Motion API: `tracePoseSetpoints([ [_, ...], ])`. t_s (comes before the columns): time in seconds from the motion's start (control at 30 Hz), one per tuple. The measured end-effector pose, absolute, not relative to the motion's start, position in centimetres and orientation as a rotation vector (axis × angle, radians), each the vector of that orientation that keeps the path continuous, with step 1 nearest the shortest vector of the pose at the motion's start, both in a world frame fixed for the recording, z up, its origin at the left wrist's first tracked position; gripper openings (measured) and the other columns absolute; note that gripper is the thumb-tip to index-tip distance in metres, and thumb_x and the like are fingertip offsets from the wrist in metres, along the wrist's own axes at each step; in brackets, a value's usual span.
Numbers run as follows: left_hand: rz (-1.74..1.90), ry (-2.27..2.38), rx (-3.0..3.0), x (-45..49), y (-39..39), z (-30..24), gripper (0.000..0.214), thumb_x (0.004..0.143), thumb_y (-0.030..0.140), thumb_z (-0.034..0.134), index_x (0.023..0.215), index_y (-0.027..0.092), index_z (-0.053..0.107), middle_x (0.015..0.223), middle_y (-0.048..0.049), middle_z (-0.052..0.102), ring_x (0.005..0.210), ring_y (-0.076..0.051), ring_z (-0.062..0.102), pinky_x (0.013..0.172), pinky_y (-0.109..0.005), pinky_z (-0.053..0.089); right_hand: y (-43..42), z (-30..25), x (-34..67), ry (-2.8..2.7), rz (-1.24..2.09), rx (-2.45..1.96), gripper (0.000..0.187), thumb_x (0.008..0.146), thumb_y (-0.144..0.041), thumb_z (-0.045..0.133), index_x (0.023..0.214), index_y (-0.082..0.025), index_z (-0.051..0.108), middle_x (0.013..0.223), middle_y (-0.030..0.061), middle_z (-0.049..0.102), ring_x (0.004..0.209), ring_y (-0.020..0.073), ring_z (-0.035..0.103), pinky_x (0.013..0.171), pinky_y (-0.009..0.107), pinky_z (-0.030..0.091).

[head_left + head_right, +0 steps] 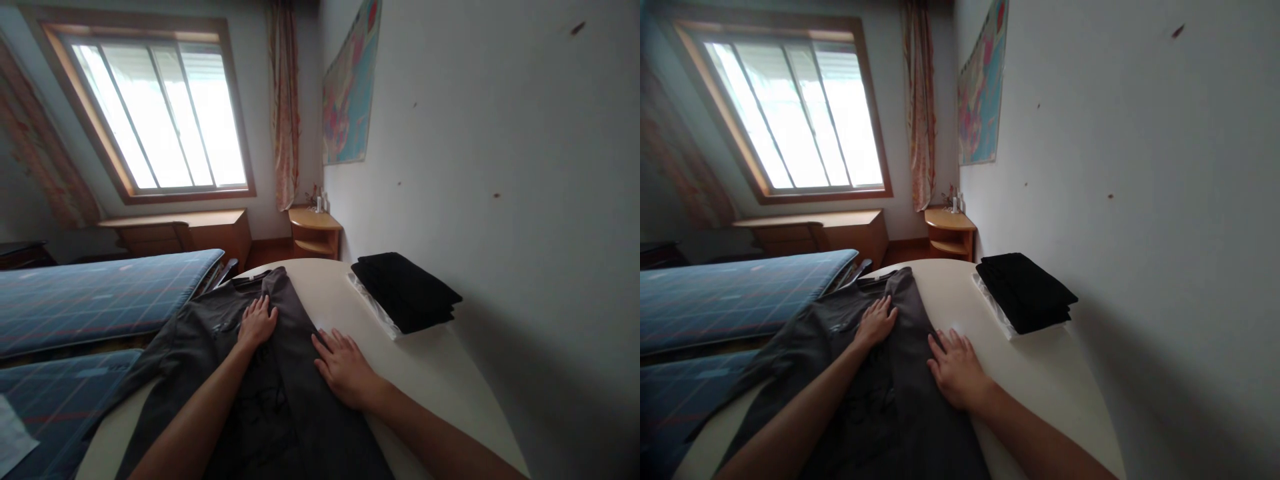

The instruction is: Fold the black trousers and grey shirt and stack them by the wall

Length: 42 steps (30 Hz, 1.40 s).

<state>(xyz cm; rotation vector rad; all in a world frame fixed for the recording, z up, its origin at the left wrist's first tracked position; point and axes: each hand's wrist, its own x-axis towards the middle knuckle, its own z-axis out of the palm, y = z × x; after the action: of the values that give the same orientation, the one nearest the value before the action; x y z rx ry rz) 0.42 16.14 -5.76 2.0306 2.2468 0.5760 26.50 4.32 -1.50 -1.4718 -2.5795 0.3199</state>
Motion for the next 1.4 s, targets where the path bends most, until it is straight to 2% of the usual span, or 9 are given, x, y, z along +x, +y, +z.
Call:
tracePoseSetpoints([
  [0.07,0.565,2.235,2.031,0.4,16.1,-5.7,0.059,0.097,0.046,0.038,0.148,0.016,0.044,0.156,-0.0127,0.039,0.148,-0.029,0.029,0.119,-0.045,0.02,4.3,-1.7,26.3,-2.55,0.31,-1.456,0.051,0.103,-0.035,0.034,0.152,-0.022,0.04,0.158,0.0099,0.036,0.146,0.0295,0.028,0.118,0.047,0.019],
  [0.2,0.573,2.233,2.028,0.5,16.1,-5.6,0.059,0.098,0.047,0.035,0.149,0.017,0.043,0.155,-0.0121,0.041,0.148,-0.029,0.028,0.119,-0.044,0.021,4.7,-1.3,25.9,-2.414,0.333,-1.464,0.042,0.1,-0.025,0.039,0.139,-0.023,0.054,0.14,0.0095,0.057,0.128,0.0229,0.051,0.107,0.036,0.035],
  [0.43,0.603,2.24,2.054,0.4,15.9,-5.6,0.059,0.101,0.043,0.03,0.149,0.011,0.043,0.154,-0.014,0.043,0.146,-0.028,0.033,0.119,-0.043,0.023,6.5,0.6,25.6,-2.355,0.398,-1.829,0.028,0.096,-0.038,0.051,0.101,-0.017,0.068,0.1,0.0105,0.074,0.097,0.0249,0.068,0.085,0.034,0.043],
  [0.67,0.61,2.256,2.061,0.5,16.0,-5.7,0.058,0.102,0.043,0.031,0.148,0.011,0.044,0.153,-0.0147,0.044,0.145,-0.028,0.035,0.119,-0.043,0.024,7.2,0.0,26.0,-2.302,0.588,-1.776,0.027,0.095,-0.032,0.056,0.115,-0.013,0.057,0.101,0.0128,0.073,0.093,0.0239,0.069,0.072,0.029,0.041],
  [0.8,0.616,2.267,2.068,0.5,16.0,-5.9,0.057,0.102,0.042,0.031,0.148,0.013,0.045,0.153,-0.0127,0.045,0.145,-0.027,0.035,0.118,-0.043,0.025,7.8,-0.3,26.4,-2.335,0.708,-1.709,0.025,0.091,-0.035,0.062,0.105,-0.013,0.062,0.099,0.0132,0.072,0.092,0.0248,0.067,0.071,0.029,0.04],
  [0.9,0.616,2.275,2.066,0.4,16.0,-6.1,0.057,0.102,0.043,0.03,0.147,0.011,0.045,0.152,-0.0125,0.045,0.145,-0.027,0.035,0.119,-0.043,0.025,8.4,-0.2,26.4,-2.232,0.883,-1.613,0.017,0.087,-0.025,0.064,0.1,-0.014,0.061,0.097,0.0101,0.071,0.086,0.02,0.065,0.068,0.025,0.04],
  [1.0,0.615,2.281,2.062,0.3,16.3,-6.3,0.057,0.102,0.043,0.028,0.147,0.012,0.045,0.153,-0.0116,0.045,0.145,-0.026,0.034,0.119,-0.042,0.025,8.6,-0.3,26.2,-2.062,1.014,-1.571,0.022,0.09,-0.019,0.058,0.111,-0.013,0.055,0.097,0.0077,0.07,0.08,0.0156,0.064,0.065,0.023,0.041],
  [1.2,0.616,2.287,2.061,0.0,16.7,-6.7,0.057,0.103,0.041,0.027,0.149,0.011,0.042,0.154,-0.0105,0.043,0.145,-0.026,0.035,0.119,-0.041,0.025,8.6,-0.8,26.6,-2.187,0.824,-1.612,0.021,0.092,-0.031,0.061,0.105,-0.015,0.06,0.085,0.0064,0.069,0.078,0.0177,0.063,0.066,0.025,0.039],
  [1.4,0.668,2.291,2.093,0.1,16.5,-6.6,0.056,0.104,0.041,0.025,0.147,0.011,0.044,0.151,-0.0118,0.048,0.142,-0.026,0.04,0.117,-0.041,0.03,8.8,-0.7,28.0,-2.135,1.242,-1.542,0.035,0.089,-0.032,0.064,0.118,-0.015,0.055,0.079,-0.0001,0.067,0.064,0.0133,0.059,0.056,0.022,0.038],
])
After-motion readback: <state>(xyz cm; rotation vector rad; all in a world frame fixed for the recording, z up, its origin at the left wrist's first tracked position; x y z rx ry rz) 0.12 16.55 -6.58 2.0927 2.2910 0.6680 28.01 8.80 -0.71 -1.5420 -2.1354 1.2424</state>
